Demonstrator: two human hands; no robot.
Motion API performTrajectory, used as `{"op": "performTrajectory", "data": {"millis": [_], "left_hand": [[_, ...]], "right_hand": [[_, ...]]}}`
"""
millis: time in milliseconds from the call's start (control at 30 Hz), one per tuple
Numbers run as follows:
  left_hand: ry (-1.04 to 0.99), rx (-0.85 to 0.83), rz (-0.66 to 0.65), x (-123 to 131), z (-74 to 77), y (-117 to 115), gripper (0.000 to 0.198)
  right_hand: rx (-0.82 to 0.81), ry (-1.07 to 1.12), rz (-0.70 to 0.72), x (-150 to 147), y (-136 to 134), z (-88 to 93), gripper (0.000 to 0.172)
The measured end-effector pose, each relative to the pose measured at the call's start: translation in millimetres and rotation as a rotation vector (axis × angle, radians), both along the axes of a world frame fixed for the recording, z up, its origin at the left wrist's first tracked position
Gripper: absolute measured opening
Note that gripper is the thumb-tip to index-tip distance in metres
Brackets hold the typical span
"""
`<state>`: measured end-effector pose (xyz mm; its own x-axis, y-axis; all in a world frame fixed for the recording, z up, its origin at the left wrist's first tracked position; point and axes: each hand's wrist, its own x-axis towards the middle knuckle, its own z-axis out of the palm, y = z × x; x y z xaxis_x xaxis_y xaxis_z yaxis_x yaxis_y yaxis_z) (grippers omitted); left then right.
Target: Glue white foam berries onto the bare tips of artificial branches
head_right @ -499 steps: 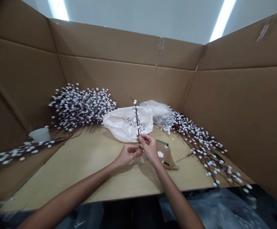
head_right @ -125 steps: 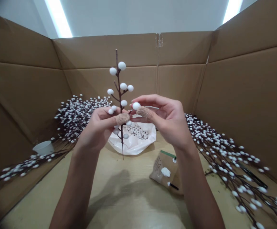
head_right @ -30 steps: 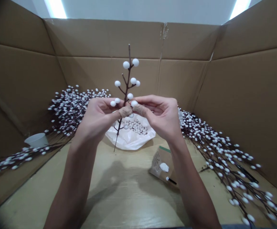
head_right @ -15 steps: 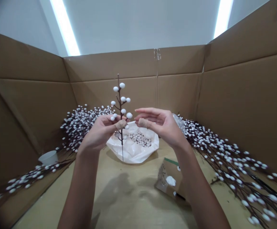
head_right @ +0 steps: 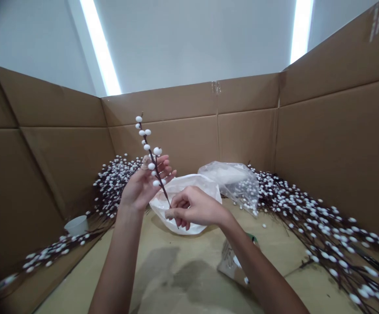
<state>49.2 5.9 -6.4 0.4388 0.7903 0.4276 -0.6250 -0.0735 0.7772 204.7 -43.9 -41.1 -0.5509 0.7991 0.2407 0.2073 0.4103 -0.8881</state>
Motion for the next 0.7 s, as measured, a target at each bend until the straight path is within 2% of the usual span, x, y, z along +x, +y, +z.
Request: {"op": "performTrajectory", "data": {"millis": [133, 233, 300, 500, 600, 700], "left_hand": [[0.099, 0.017, 0.033, -13.7, 6.3, 0.4, 0.05], [0.091, 0.095, 0.142, -26.5, 11.8, -4.4, 0.059], [0.08, 0.166, 0.256, -32.8, 14.2, -8.9, 0.054], [0.125, 0.307, 0.611, -36.9, 13.5, -14.6, 0.015], [0.122, 0.298, 0.682, -36.1, 12.3, -12.3, 0.009], [0.102, 0.28, 0.683, -34.8, 11.6, -9.2, 0.007]], "right_hand": [[-0.024, 0.005, -0.022, -2.9, -2.9, -0.8, 0.023], [-0.023, -0.047, -0.052, -8.5, -1.5, -5.0, 0.022], [-0.001, -0.094, -0.083, -12.8, 0.3, -9.1, 0.022], [0.061, -0.202, -0.086, -20.1, 3.8, -21.4, 0.024], [0.07, -0.216, -0.081, -21.4, 4.2, -24.5, 0.023], [0.066, -0.223, -0.081, -22.3, 4.5, -25.7, 0.022]]}}
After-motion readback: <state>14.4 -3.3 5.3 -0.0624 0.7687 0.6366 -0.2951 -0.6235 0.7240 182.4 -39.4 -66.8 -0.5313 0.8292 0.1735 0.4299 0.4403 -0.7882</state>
